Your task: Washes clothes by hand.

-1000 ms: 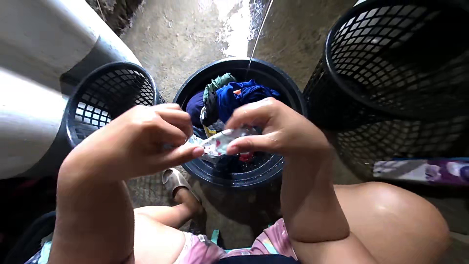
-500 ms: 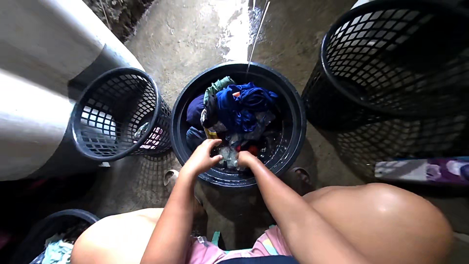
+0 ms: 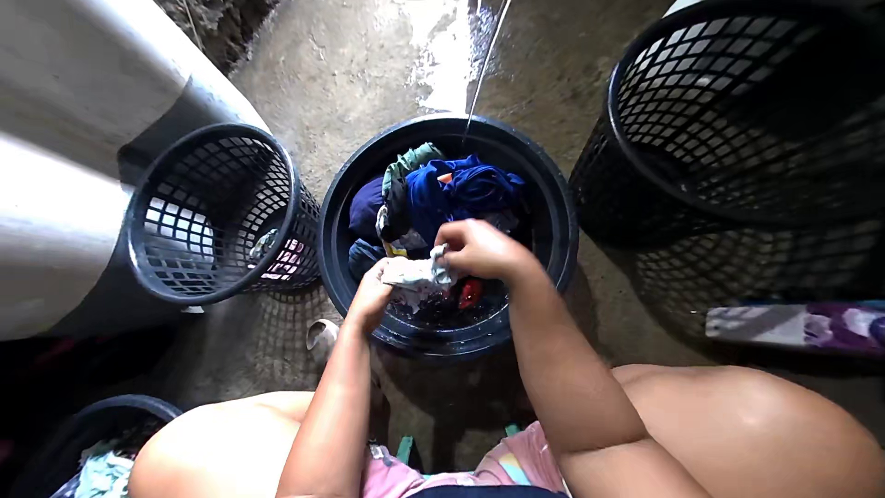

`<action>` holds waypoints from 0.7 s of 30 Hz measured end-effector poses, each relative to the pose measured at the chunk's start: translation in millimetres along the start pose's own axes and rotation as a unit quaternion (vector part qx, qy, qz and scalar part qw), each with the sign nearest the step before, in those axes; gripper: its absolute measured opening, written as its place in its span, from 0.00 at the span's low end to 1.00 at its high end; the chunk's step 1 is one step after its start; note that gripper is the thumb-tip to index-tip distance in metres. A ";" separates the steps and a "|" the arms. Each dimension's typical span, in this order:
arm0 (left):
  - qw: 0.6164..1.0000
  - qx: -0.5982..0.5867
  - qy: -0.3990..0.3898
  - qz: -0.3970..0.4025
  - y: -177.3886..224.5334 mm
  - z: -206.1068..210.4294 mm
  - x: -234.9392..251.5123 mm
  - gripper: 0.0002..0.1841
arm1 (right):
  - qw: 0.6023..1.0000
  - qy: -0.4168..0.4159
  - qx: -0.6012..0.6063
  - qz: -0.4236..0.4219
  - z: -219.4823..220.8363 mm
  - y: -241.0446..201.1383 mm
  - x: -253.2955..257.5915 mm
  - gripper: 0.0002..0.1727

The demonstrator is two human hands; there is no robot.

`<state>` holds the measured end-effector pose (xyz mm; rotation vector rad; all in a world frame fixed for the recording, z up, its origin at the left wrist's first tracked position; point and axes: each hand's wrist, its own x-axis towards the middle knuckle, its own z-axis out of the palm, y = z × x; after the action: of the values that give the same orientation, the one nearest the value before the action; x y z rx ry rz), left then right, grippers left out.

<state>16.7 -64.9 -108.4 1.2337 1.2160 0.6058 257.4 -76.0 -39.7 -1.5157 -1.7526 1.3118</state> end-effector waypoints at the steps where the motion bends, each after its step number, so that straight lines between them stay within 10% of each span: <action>1: 0.999 -0.031 -0.015 0.004 7.8 -3.3 -3.0 0.15 | 0.997 -0.036 -0.040 0.061 19.9 24.0 14.8 0.09; 5: 0.986 0.159 -0.055 -0.018 -7.4 -1.9 22.7 0.16 | 0.936 -0.183 -0.157 0.257 72.7 84.1 36.6 0.19; 12: 0.811 0.501 -0.172 -0.249 -99.8 28.1 73.7 0.37 | 0.961 -0.084 -0.077 0.251 68.1 95.0 39.5 0.19; 16: 0.889 0.377 -0.118 -0.230 -88.3 26.0 70.4 0.28 | 0.968 -0.084 -0.079 0.223 75.6 89.1 42.9 0.27; 21: 0.988 -0.130 -0.020 -0.080 -25.4 2.6 26.6 0.19 | 0.971 -0.071 -0.061 0.220 93.5 96.5 46.9 0.51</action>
<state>21.1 -49.9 -141.8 0.9159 1.1500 0.5974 212.9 -71.6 -174.8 -2.0086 -1.6646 1.5791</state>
